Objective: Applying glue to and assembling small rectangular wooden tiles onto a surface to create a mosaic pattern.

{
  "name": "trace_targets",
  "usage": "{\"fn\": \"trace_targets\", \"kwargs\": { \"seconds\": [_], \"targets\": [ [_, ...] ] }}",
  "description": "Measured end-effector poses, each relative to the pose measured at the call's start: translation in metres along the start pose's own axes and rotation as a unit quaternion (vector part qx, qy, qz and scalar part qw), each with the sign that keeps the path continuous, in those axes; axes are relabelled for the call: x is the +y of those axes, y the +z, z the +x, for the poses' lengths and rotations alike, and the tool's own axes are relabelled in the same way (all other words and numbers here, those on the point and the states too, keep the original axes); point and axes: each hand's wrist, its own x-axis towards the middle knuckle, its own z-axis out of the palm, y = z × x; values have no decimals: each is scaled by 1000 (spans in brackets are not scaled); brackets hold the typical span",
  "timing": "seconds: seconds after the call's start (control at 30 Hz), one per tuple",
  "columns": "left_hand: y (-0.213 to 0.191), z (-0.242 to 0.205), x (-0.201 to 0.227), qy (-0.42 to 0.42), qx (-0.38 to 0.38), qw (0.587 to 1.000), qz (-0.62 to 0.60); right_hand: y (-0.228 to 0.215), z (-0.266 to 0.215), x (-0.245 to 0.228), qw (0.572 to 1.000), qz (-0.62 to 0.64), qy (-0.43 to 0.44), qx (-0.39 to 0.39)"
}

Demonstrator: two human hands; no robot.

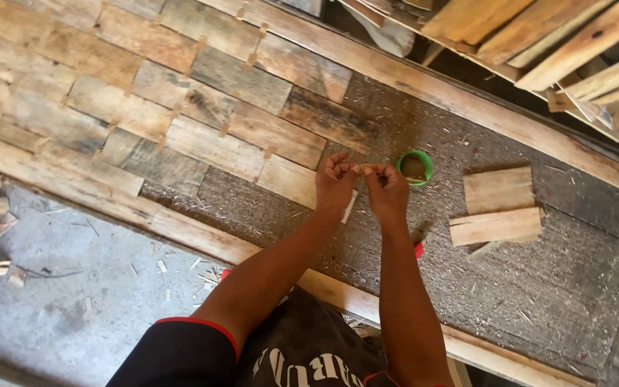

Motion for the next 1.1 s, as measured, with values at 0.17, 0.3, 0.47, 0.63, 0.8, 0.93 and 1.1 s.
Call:
{"fn": "trace_targets", "kwargs": {
  "seconds": [0.17,0.3,0.47,0.63,0.8,0.93,1.1],
  "targets": [
    [-43,8,27,40,39,998,-35,54,5,-11,995,79,1,-68],
    [-82,24,33,74,78,993,-37,97,0,-56,980,151,26,-130],
    [-115,22,95,66,117,991,7,147,10,-83,988,-48,-18,-147],
    [-155,34,128,81,178,977,82,199,49,-77,973,-129,-100,-163],
    [-204,58,135,194,187,862,430,253,104,-63,957,-198,-77,-196],
    [-223,80,151,214,103,791,563,292,135,-62,942,-246,-55,-221],
    [-223,99,167,198,-22,720,664,330,171,-34,918,-308,-35,-247]
  ]
}}
